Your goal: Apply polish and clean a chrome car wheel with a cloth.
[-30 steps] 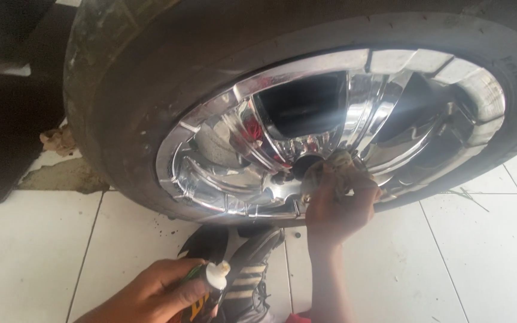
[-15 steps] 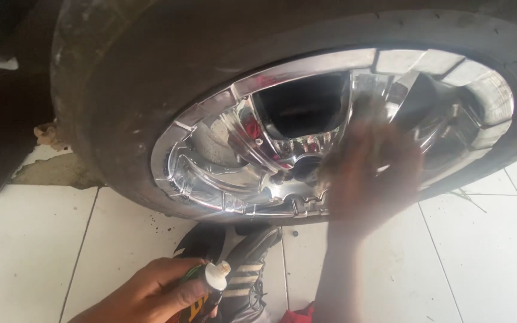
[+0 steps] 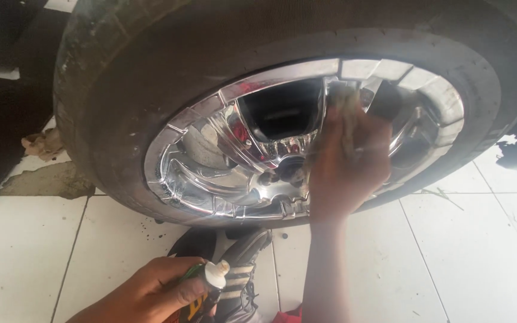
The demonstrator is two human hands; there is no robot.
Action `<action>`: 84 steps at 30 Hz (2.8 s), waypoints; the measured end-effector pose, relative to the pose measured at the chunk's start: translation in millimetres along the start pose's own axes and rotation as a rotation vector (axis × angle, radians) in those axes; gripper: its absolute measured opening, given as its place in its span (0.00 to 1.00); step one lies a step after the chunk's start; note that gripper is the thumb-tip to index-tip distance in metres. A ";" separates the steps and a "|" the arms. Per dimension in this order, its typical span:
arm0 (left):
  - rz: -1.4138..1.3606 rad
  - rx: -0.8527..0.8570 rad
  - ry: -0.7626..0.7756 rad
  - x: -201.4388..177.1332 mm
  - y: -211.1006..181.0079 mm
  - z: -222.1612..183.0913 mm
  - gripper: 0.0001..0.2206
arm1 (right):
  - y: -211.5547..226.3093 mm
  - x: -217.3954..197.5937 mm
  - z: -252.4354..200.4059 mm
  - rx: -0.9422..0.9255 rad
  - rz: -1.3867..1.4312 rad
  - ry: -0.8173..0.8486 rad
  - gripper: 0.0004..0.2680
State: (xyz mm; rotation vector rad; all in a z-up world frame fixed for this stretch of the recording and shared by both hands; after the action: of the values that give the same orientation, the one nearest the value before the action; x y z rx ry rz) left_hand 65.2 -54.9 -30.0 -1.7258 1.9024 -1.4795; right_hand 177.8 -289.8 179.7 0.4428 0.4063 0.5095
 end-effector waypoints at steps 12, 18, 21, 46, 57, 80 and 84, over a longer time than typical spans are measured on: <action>0.041 -0.043 0.057 24.5 -7.4 -1.5 0.26 | 5.1 6.5 17.6 0.026 0.075 -0.073 0.03; 0.150 -0.106 -0.038 9.2 5.8 -7.4 0.29 | 8.4 0.9 -30.1 -0.021 -0.013 -0.117 0.04; 0.125 0.022 -0.079 -9.8 3.3 -3.0 0.24 | 10.6 -0.1 -45.0 -0.061 -0.034 -0.114 0.04; -0.201 -0.004 -0.015 -43.0 41.8 -8.7 0.20 | -7.3 1.0 11.4 -0.087 -0.141 0.004 0.04; -0.040 -0.089 -0.051 -29.8 14.0 -8.8 0.21 | -23.2 -0.5 -37.3 0.050 -0.256 -0.046 0.07; -0.013 0.099 -0.217 -93.6 72.1 7.3 0.20 | -21.2 13.2 9.2 0.176 -0.067 -0.091 0.09; 0.286 0.564 -0.080 -102.2 75.1 -4.8 0.19 | -6.6 17.4 -5.4 -0.044 0.036 -0.099 0.09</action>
State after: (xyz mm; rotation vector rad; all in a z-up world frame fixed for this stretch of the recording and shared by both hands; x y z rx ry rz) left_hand 44.7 19.9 -130.4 -1.1867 1.4245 -1.5987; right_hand 191.6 -283.9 167.4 0.4312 0.2918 0.5281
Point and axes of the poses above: each hand's wrist, its own z-axis towards the middle knuckle, its own x-axis out of the palm, y = z × x, the point moved 9 cm from there along z, towards the middle knuckle, and after that the axes turned 13 degrees about -z, right-handed, at the moved point
